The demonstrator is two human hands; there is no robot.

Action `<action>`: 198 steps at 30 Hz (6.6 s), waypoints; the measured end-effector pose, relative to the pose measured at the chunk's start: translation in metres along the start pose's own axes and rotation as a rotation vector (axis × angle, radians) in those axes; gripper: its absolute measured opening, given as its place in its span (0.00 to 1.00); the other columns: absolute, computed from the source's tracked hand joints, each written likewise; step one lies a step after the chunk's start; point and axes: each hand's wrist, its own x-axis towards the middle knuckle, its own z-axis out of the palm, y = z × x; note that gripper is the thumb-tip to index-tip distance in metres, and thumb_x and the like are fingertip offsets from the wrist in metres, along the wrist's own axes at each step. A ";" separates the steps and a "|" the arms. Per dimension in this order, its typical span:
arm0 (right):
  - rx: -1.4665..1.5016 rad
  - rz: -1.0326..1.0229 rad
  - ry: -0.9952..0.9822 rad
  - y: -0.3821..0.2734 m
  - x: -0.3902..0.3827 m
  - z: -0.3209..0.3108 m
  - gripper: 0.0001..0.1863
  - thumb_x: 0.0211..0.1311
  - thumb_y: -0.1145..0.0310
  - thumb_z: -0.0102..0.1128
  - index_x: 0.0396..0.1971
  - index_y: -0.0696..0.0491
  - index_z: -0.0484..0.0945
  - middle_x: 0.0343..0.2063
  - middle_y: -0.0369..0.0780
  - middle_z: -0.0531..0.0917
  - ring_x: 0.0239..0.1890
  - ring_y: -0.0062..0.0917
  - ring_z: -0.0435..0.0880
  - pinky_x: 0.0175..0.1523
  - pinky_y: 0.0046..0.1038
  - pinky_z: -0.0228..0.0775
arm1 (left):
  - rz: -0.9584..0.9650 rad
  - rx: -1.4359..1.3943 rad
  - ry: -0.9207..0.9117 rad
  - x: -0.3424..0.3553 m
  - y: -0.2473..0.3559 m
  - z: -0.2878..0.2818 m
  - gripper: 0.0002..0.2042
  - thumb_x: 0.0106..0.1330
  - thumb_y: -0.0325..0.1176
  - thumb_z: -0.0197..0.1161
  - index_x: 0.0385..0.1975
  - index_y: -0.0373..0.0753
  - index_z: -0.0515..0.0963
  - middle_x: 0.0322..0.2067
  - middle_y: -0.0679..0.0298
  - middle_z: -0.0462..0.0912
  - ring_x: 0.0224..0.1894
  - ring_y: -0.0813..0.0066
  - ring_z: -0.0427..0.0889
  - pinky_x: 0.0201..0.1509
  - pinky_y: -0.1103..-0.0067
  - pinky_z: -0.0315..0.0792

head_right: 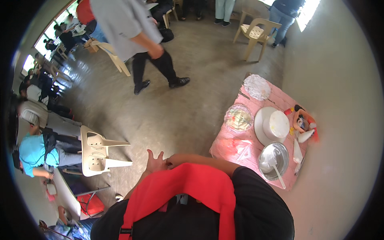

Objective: The person stands at a table and repeatedly folds, twists, and adjusts a pink disposable piping bag. They handle the bag with both hands, occasionally picking up a white piping tip and attempting to insert it into the bag opening. The person continues to manipulate the bag throughout the clip without filling it or applying it to a cake.

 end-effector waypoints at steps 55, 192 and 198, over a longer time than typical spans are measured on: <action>0.457 -0.569 0.244 -0.095 -0.021 0.017 0.13 0.49 0.67 0.63 0.23 0.62 0.72 0.19 0.43 0.73 0.26 0.25 0.73 0.33 0.28 0.64 | 0.360 -0.259 -0.240 -0.135 -0.040 0.081 0.51 0.46 0.80 0.39 0.69 0.57 0.41 0.60 0.47 0.59 0.61 0.47 0.59 0.64 0.54 0.53; 2.373 -0.201 2.084 0.426 -0.126 0.257 0.25 0.63 0.51 0.51 0.44 0.62 0.73 0.34 0.43 0.80 0.35 0.28 0.79 0.38 0.33 0.71 | 0.504 2.406 -0.525 0.224 -0.107 0.145 0.49 0.43 0.39 0.73 0.64 0.33 0.49 0.56 0.47 0.57 0.58 0.50 0.60 0.60 0.62 0.59; 2.291 -0.009 1.988 0.449 -0.107 0.270 0.24 0.62 0.54 0.53 0.48 0.60 0.72 0.36 0.43 0.80 0.37 0.28 0.79 0.40 0.33 0.72 | 0.485 2.389 -0.388 0.209 -0.124 0.161 0.46 0.45 0.33 0.71 0.65 0.36 0.50 0.51 0.52 0.59 0.52 0.58 0.63 0.58 0.66 0.61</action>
